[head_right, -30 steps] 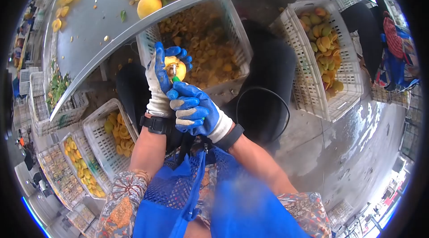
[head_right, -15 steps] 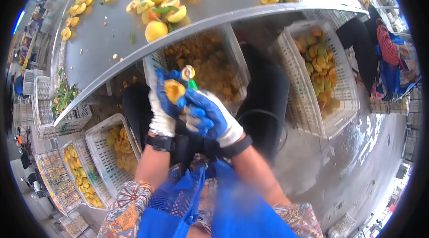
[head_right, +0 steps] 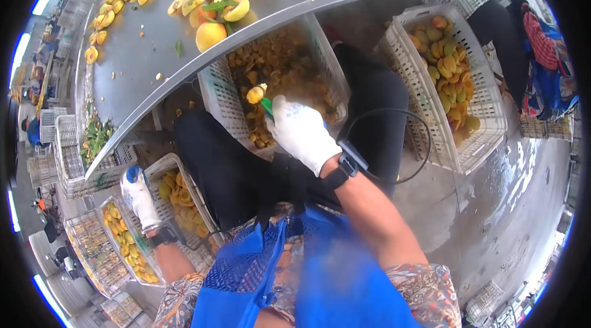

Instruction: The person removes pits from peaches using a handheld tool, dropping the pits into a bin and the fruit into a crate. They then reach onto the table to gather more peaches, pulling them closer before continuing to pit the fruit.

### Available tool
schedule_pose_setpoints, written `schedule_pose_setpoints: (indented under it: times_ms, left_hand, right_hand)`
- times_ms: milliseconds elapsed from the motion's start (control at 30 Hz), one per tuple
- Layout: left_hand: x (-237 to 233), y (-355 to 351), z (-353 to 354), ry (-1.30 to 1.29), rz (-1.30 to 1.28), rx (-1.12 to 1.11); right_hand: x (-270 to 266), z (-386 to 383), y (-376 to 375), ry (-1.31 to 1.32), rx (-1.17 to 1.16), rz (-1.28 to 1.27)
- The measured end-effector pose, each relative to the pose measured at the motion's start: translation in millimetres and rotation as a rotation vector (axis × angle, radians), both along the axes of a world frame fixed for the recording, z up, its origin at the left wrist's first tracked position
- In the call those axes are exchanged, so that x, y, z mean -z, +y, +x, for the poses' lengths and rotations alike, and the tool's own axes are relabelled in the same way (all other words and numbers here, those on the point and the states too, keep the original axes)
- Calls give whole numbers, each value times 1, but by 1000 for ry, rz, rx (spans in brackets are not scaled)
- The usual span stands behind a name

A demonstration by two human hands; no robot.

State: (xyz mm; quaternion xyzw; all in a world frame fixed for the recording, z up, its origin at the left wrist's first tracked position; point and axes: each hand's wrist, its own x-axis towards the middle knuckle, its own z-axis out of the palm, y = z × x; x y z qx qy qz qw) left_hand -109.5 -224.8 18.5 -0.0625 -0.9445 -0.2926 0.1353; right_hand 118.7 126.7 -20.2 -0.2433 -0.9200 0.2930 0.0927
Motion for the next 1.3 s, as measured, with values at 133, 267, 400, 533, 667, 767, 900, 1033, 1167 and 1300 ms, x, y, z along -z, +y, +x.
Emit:
schedule_pose_setpoints:
  times_ms: [133,267,400,533,667,767,900,1033,1167,1300]
  left_hand:
    - [-60,134,62,223,45,403]
    - [-21,226,91,109,64,960]
    - [30,256,82,-244,69,981]
    - [-23,255,89,-232,408,925]
    - [-80,280,30,-93,386,656]
    - [-74,305,-22,-118,-173,599]
    - [-46,335,-31,-22,-484,737]
    - [-56,335,-35,-101,-348,650]
    - [-58,274,-56,-521,581,749]
    - [-65,219,-9,-1198,1598,984]
  right_hand:
    - [-2,2,5,2,-42,-67]
    - [-22,7,-2,31,-37,-101]
    - [-12,22,-1,9,-32,-55]
    - [9,26,14,-19,-17,-91]
    - [6,25,14,38,-35,-141]
    - [-3,26,17,-35,-4,-225]
    - [-11,24,21,-102,28,-329]
    - [-8,26,18,-30,70,-264]
    - [-20,27,24,-62,178,-427]
    - [-20,17,23,-50,149,-421]
